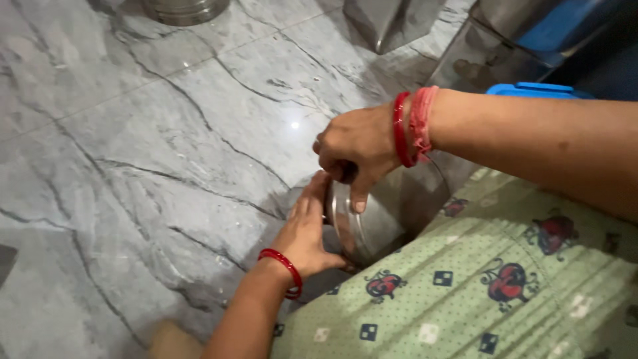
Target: The person sits on the floor and organizes small packets and wrappers into a clear plastic container with a blue lid. They then open a metal canister, remove a black plastic bag, and place additional wrappers into it before closing the bag.
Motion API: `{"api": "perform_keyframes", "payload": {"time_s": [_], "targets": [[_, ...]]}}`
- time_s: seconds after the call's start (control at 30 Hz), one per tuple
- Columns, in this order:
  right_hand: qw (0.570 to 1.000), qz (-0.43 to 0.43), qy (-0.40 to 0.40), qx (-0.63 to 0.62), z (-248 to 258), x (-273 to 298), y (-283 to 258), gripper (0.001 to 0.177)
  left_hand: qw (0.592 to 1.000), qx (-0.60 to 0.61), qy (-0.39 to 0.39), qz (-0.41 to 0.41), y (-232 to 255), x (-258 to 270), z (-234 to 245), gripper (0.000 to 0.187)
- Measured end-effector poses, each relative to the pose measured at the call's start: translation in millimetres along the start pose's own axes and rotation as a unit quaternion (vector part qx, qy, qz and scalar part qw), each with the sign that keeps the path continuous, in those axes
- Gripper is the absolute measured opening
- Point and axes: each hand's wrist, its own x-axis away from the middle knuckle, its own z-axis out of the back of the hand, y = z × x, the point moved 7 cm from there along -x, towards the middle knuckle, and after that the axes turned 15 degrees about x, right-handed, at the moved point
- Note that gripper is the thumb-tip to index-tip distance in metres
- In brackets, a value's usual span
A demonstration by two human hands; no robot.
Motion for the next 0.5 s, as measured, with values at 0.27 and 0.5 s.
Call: {"api": "perform_keyframes", "payload": {"time_s": [0.27,0.5], "targets": [[0.999,-0.026,-0.019,0.022,-0.8,-0.2,-1.9,0.048,0.999,0.023,-0.009,0.034,3.0,-0.1,5.2,0.151],[0.998,-0.041,-0.037,0.029,0.7,-1.2,-7.5,0.051,0.998,0.026,-0.012,0.049,-0.7,2.9,8.0,0.150]]}}
